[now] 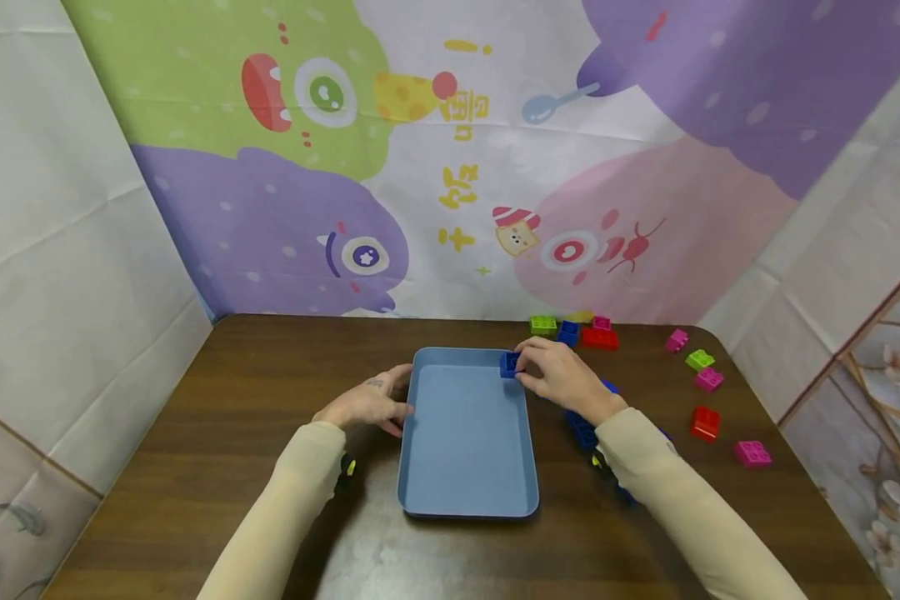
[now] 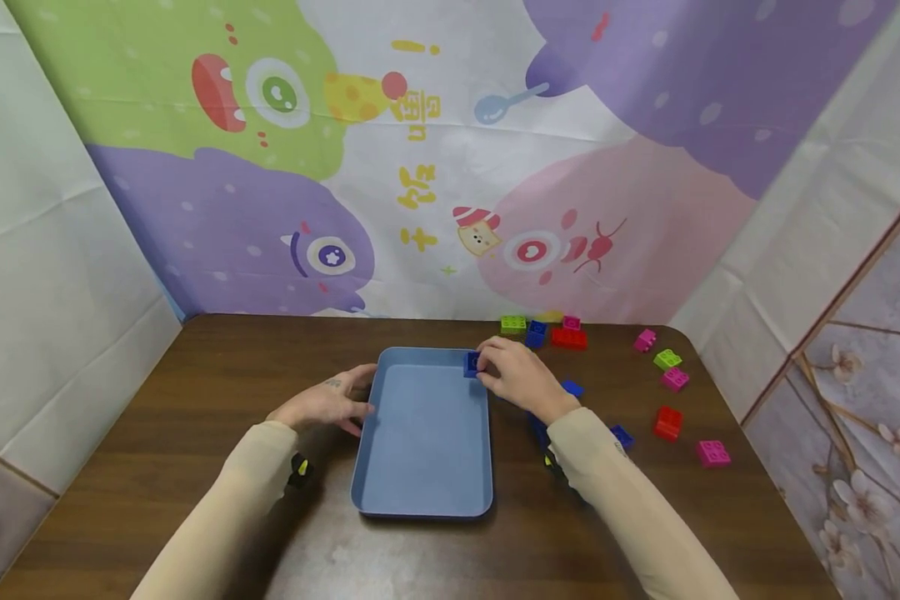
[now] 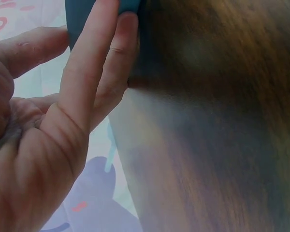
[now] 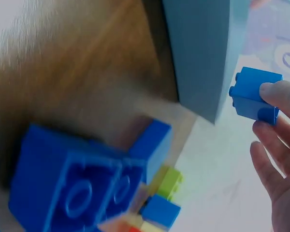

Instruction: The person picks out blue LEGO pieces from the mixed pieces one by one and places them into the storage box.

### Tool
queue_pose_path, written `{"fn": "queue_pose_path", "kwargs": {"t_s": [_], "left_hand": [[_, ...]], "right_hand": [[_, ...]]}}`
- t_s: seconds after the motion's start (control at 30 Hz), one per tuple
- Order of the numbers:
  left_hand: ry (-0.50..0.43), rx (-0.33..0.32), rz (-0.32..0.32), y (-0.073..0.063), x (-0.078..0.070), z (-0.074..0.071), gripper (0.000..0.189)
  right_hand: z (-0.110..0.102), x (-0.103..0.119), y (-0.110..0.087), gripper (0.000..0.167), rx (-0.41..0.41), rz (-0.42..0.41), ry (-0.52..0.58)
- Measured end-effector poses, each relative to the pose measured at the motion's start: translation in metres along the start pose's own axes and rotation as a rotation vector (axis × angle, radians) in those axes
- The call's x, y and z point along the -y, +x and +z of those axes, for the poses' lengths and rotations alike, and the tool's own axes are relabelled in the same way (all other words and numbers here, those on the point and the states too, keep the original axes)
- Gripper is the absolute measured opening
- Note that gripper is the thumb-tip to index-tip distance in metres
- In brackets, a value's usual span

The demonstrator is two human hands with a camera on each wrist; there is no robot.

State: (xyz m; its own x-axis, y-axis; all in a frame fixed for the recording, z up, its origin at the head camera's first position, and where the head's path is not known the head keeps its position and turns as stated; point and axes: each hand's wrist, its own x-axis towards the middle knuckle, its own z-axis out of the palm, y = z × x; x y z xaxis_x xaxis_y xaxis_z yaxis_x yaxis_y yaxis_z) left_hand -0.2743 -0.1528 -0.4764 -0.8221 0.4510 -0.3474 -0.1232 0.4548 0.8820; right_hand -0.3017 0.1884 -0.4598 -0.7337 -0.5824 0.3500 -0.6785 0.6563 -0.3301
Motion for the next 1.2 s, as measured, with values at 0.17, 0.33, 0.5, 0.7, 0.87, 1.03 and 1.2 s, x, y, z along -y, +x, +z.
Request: {"fn": "queue_pose_path", "kwargs": {"t_s": [0.17,0.33,0.5,0.7,0.87,1.03,1.2], "left_hand": [[-0.009,-0.002,-0.02,-0.002,0.002,0.002,0.08],[-0.035,0.001,-0.028,-0.003,0.004,0.004,0.08],[-0.04,0.002,-0.039,-0.006,0.008,0.005,0.08],[-0.036,0.001,-0.053,-0.009,0.008,0.005,0.081],[-0.03,-0.005,-0.054,-0.013,0.012,0.004,0.08],[-0.032,0.017,-0.067,-0.013,0.009,0.004,0.081],[-0.023,0.027,-0.017,-0.005,0.0,-0.003,0.08]], "right_hand": [[0.021,0.011,0.002,0.034,0.086,0.017,-0.022],[0.038,0.016,0.003,0.04,0.137,0.011,-0.106],[0.048,0.018,0.004,0.037,0.137,-0.038,-0.152],[0.053,0.019,0.006,0.024,0.143,-0.027,-0.191],[0.06,0.017,0.01,0.014,0.109,-0.039,-0.206],[0.058,0.011,0.014,0.011,0.113,-0.027,-0.27],[0.048,0.001,0.023,0.009,0.038,0.005,-0.247]]}}
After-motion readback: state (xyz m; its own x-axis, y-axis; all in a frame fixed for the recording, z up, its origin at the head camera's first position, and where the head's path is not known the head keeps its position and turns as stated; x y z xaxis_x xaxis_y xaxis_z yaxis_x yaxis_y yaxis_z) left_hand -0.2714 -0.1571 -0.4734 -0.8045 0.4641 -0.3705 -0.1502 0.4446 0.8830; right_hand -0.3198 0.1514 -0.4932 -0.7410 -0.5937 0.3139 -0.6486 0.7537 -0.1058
